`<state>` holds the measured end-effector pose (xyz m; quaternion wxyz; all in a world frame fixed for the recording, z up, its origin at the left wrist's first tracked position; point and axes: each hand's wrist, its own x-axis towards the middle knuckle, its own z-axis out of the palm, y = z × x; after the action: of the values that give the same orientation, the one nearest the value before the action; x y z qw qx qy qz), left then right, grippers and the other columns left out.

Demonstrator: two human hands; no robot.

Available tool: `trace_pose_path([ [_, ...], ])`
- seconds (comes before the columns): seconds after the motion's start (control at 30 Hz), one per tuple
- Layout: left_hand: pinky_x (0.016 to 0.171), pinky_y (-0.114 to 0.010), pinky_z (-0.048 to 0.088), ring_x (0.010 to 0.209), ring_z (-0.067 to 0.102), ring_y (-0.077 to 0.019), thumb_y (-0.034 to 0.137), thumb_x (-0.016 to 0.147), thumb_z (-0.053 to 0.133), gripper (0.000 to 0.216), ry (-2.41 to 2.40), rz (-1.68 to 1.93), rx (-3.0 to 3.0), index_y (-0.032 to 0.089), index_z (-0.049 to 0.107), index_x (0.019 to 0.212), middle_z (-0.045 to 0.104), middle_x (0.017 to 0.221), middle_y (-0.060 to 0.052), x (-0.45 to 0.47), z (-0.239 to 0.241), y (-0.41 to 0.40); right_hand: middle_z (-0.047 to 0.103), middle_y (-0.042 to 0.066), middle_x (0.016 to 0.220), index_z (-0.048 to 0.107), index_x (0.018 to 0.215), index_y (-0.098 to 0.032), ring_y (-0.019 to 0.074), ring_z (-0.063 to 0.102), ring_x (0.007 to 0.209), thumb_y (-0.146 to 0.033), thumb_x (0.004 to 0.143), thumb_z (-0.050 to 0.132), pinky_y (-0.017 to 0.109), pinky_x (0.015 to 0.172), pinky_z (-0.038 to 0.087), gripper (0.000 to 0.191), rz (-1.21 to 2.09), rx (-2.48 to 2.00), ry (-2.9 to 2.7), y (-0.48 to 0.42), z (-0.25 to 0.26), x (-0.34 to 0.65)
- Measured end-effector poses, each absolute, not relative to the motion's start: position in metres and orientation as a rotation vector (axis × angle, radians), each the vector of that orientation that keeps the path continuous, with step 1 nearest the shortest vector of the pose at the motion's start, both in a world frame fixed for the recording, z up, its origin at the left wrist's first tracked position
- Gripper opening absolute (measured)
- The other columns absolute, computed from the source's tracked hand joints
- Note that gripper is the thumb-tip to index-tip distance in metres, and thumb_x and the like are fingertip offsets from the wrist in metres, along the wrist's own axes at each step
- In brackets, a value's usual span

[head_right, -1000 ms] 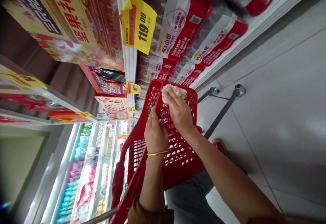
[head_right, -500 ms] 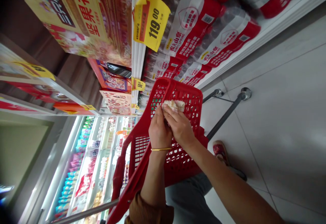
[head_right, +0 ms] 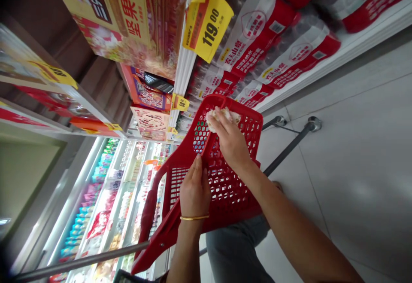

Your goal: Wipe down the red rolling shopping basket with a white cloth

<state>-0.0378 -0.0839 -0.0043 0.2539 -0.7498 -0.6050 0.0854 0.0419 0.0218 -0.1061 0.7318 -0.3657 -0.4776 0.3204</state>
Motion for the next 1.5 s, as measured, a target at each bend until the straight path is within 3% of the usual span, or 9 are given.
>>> trace_pose_path([
  [0.13,0.095,-0.037,0.053,0.118,0.057,-0.0230,0.003,0.086,0.041,0.052,-1.621,0.226,-2.045,0.013,0.042,0.137,0.060,0.126,-0.017,-0.044,-0.003,-0.088,0.033,-0.004,0.150,0.034,0.142,-0.036,0.0217,0.036,0.136,-0.003,0.090,0.035,0.051,0.113,0.035,0.062,0.736,-0.787,-1.116,0.019,-0.108,0.034],
  [0.4,0.098,-0.036,0.050,0.120,0.055,-0.0204,-0.002,0.081,0.035,0.060,-1.595,0.086,-2.023,0.014,0.041,0.139,0.061,0.126,-0.014,-0.053,-0.019,-0.084,0.038,0.001,0.148,0.039,0.141,-0.030,0.0197,0.040,0.134,-0.008,0.093,0.035,0.044,0.112,0.037,0.053,0.726,-0.765,-1.177,0.000,-0.109,0.027],
  [0.7,0.099,-0.039,0.049,0.121,0.054,-0.0239,-0.002,0.078,0.039,0.055,-1.637,0.057,-2.014,0.006,0.047,0.132,0.059,0.127,-0.018,-0.053,-0.029,-0.082,0.052,0.007,0.137,0.052,0.132,-0.023,0.0194,0.046,0.129,-0.010,0.092,0.035,0.044,0.110,0.038,0.045,0.674,-0.723,-1.363,-0.014,-0.104,0.033],
  [1.03,0.111,-0.046,0.033,0.126,0.049,-0.0225,0.007,0.084,0.040,0.051,-1.852,0.170,-1.892,0.008,0.045,0.135,0.053,0.135,-0.016,-0.027,-0.004,-0.107,0.063,0.005,0.111,0.063,0.109,-0.024,0.0226,0.054,0.115,-0.012,0.088,0.038,0.056,0.116,0.019,0.034,0.473,-0.752,-1.576,0.019,-0.094,0.054],
  [1.27,0.109,-0.052,0.034,0.132,0.041,-0.0311,0.009,0.081,0.045,0.052,-2.027,0.031,-1.574,0.009,0.048,0.134,0.049,0.138,-0.018,-0.033,-0.002,-0.157,0.066,0.009,0.104,0.065,0.099,-0.018,0.0250,0.054,0.113,-0.008,0.084,0.036,0.054,0.107,0.034,0.035,0.473,-0.743,-1.690,0.024,-0.093,0.062],
  [1.5,0.105,-0.048,0.039,0.116,0.054,-0.0282,0.010,0.084,0.043,0.049,-1.965,-0.048,-1.612,0.011,0.049,0.133,0.061,0.123,-0.015,-0.049,-0.023,-0.158,0.066,0.012,0.111,0.066,0.104,-0.016,0.0237,0.057,0.110,-0.005,0.076,0.038,0.047,0.100,0.044,0.041,0.458,-0.712,-1.767,0.012,-0.099,0.062],
])
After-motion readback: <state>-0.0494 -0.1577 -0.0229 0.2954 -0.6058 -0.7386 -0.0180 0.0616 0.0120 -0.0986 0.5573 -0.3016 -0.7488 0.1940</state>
